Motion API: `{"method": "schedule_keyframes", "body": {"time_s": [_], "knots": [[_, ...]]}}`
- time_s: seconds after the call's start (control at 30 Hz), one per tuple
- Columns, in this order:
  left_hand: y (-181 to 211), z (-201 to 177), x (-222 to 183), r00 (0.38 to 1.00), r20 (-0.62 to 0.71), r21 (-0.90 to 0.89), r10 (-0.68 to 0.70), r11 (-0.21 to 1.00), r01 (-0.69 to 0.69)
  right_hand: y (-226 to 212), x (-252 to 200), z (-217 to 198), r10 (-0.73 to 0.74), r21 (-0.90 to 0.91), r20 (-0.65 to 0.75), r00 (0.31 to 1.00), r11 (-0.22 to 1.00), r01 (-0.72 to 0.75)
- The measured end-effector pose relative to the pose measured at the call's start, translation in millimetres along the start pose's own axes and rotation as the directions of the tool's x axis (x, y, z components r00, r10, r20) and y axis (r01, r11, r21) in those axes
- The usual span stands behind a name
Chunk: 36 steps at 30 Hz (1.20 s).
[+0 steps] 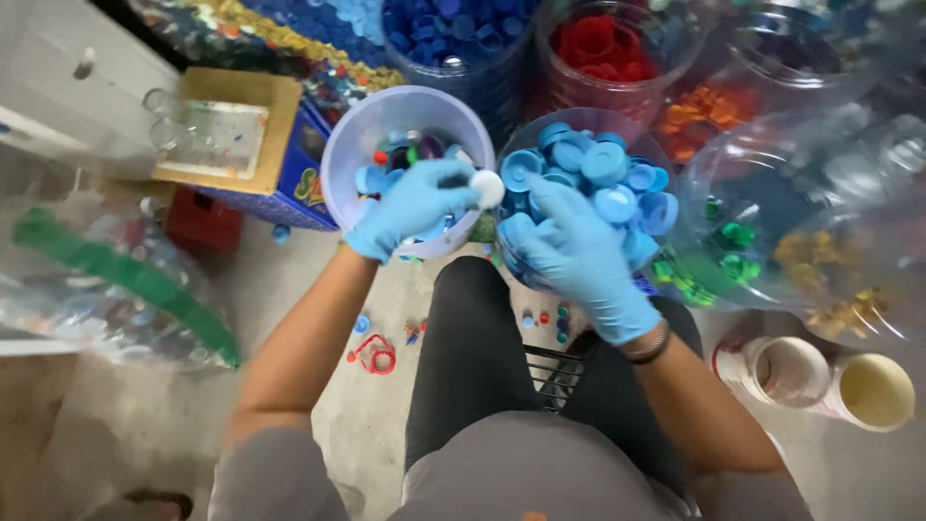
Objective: The person sorts plastic bottle caps by color, picking them from a white bucket and placing them into large clear containers. They primarily sort blue caps into a dedicated container while handling a mix of other colors in the source bucket.
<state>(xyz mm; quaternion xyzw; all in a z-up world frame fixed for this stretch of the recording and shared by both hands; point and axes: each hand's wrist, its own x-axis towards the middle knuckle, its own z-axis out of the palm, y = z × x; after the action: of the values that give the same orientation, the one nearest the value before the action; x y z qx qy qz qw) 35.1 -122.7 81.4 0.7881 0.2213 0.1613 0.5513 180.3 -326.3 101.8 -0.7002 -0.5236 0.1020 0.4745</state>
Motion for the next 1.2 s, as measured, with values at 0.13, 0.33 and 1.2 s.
{"method": "schedule_keyframes", "body": {"time_s": [0.13,0.33,1.2], "knots": [[49.6,39.8,-9.0,0.971,0.158,-0.222,-0.177,0.952,0.210,25.3,-8.1,18.3,-0.250,-0.311,-0.005,0.968,0.921,0.236],[83.1,58.8,-12.4,0.974,0.215,-0.101,-0.069,0.991,0.092,55.4,1.3,-39.7,-0.056,-0.053,-0.040,0.998,0.997,0.054],[-247.9,-85.1,57.4,0.957,0.153,0.953,-0.245,0.292,-0.078,181.5,46.0,-265.2,0.198,0.077,-0.484,0.852,0.980,-0.184]]}}
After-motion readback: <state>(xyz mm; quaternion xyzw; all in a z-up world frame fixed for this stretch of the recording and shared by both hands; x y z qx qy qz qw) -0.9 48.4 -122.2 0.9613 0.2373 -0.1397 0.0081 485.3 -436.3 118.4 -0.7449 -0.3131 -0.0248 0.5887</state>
